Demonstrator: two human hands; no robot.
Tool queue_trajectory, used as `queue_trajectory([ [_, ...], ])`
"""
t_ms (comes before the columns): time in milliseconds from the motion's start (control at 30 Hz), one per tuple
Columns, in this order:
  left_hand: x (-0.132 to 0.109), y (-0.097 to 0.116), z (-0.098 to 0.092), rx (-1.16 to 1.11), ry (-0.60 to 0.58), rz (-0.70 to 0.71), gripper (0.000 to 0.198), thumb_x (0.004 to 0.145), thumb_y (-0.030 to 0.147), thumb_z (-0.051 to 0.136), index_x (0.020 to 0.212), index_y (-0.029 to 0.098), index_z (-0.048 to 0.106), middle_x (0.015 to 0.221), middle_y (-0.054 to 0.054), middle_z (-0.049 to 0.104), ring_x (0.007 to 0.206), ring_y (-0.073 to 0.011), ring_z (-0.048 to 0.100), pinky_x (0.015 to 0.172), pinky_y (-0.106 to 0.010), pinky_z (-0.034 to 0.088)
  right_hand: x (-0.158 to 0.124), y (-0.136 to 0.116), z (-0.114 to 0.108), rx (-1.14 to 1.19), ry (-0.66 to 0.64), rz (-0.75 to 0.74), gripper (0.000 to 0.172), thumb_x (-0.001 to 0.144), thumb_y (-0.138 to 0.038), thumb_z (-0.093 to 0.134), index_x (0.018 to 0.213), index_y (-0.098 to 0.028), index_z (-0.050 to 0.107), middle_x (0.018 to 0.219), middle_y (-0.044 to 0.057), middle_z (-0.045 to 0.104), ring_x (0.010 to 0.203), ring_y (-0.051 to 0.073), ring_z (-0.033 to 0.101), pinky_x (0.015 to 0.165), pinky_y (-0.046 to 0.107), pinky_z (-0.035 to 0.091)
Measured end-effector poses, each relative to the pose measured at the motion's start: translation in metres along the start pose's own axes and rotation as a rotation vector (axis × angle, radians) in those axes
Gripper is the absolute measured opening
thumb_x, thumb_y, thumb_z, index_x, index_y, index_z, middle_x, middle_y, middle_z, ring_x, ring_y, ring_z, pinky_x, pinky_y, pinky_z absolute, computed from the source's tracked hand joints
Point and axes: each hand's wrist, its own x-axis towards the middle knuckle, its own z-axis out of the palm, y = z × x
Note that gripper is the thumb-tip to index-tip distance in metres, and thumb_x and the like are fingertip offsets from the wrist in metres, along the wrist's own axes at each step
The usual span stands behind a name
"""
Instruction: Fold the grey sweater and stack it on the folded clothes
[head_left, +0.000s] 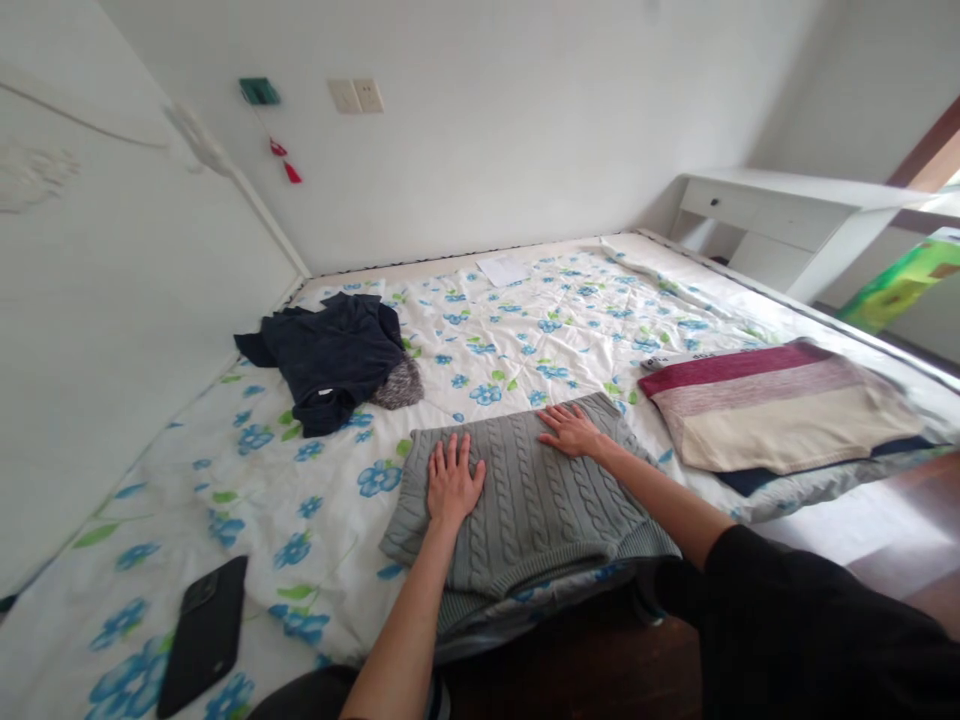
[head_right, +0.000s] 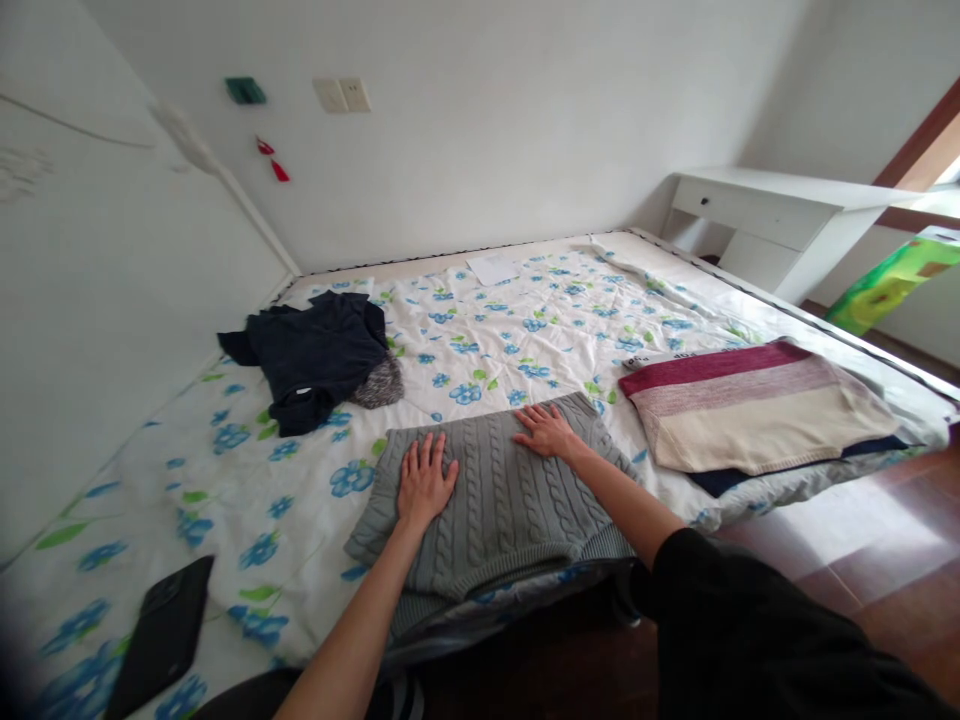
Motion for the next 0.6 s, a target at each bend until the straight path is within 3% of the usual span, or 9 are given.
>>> queue_trajectory([
  [167, -0.002, -0.001, 0.005, 0.034, 0.023, 0.007, 0.076, 0.111, 0.047, 0.052, 0.181, 0.019, 0.047, 0.190, -0.013, 0.039, 0.178, -0.0436, 0.027, 0.146, -0.060, 0.018, -0.023, 0.068, -0.018, 0.038, -0.103, 0.147, 0.083, 0.117, -0.069, 0.045, 0.188, -0.026, 0.033, 0.193, 0.011, 0.027, 0.181, 0.033, 0.021, 0.146, 0.062, 0.007],
  [333, 0.009, -0.007, 0.004, 0.061, -0.022, 0.010, 0.078, 0.111, 0.048, 0.054, 0.182, 0.017, 0.045, 0.192, -0.015, 0.033, 0.179, -0.0430, 0.025, 0.147, -0.059, 0.017, -0.024, 0.086, -0.010, 0.071, -0.079, 0.176, 0.082, 0.119, -0.066, 0.039, 0.187, -0.021, 0.033, 0.194, 0.011, 0.026, 0.181, 0.033, 0.018, 0.146, 0.061, 0.008],
  [467, 0.037, -0.041, -0.011, 0.088, -0.144, 0.076, 0.078, 0.113, 0.053, 0.048, 0.182, 0.018, 0.043, 0.190, -0.014, 0.037, 0.177, -0.0360, 0.034, 0.146, -0.055, 0.021, -0.019, 0.089, -0.003, 0.076, -0.070, 0.183, 0.085, 0.118, -0.076, 0.030, 0.188, -0.027, 0.031, 0.194, 0.009, 0.026, 0.181, 0.035, 0.018, 0.146, 0.063, 0.011],
  [600, 0.060, -0.082, -0.021, 0.112, -0.171, -0.064, 0.073, 0.116, 0.053, 0.039, 0.180, 0.017, 0.048, 0.189, -0.015, 0.040, 0.176, -0.0348, 0.035, 0.144, -0.057, 0.026, -0.022, 0.107, -0.005, 0.051, -0.075, 0.210, 0.083, 0.119, -0.076, 0.021, 0.189, -0.032, 0.029, 0.196, 0.006, 0.019, 0.182, 0.036, 0.012, 0.144, 0.070, 0.013],
])
